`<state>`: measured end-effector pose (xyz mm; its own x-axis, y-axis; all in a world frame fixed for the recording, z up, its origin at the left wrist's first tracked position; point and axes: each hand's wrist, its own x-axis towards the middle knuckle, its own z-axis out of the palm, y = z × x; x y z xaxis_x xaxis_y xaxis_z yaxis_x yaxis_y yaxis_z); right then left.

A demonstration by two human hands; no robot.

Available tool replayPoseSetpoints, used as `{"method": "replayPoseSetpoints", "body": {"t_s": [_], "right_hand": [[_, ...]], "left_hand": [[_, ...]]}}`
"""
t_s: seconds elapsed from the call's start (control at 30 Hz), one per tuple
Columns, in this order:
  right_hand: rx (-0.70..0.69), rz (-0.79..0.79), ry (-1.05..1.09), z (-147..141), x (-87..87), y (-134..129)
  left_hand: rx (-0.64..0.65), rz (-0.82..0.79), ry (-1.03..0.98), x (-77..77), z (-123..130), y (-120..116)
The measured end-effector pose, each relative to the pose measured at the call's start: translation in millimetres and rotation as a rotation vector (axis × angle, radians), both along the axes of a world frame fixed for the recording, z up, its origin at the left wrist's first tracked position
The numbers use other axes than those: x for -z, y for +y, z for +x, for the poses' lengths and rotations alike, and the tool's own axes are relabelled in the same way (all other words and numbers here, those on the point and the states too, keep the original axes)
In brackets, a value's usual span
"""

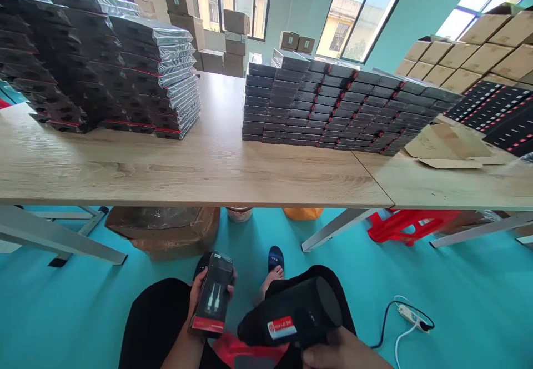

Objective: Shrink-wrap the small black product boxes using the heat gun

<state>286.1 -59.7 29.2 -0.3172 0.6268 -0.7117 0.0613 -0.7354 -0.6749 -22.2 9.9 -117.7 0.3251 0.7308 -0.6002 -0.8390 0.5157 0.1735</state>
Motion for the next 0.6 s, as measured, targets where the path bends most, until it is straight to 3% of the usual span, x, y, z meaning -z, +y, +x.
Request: {"method": "replayPoseSetpoints", "body": {"t_s": [0.13, 0.2, 0.27, 0.37, 0.43, 0.5, 0.57, 0.6], "right_hand": [[0.128, 0.147, 0.034, -31.0, 6.5, 39.4], [0.112, 0.191, 0.057, -44.0, 1.7, 55.5], [0.002, 0.178, 0.107, -49.5, -9.9, 62.1], [-0.246, 0.103, 0.165, -38.4, -31.0, 55.3], [-0.284, 0.138, 0.104, -20.2, -36.5, 45.8], [-0.199, 0.130, 0.035, 1.9, -28.4, 37.0], [-0.144, 0.089, -0.005, 23.0, -7.3, 30.0], [-0.015, 0.087, 0.008, 31.8, 6.0, 27.5]], "left_hand": [[0.014, -0.053, 0.250, 8.9, 7.2, -2.3], [-0.057, -0.082, 0.408, 12.4, 11.5, -4.2], [-0.132, -0.056, 0.490, 12.2, 13.8, -6.0], [-0.052, 0.002, 0.335, 5.4, 12.6, -8.1], [0.041, 0.004, 0.171, -2.1, 10.3, -9.1], [0.072, -0.009, 0.118, -11.6, 8.2, -9.1], [0.088, 0.024, 0.166, -24.9, 5.8, -5.6], [0.106, 0.068, 0.215, -33.4, 4.0, -1.9]]}}
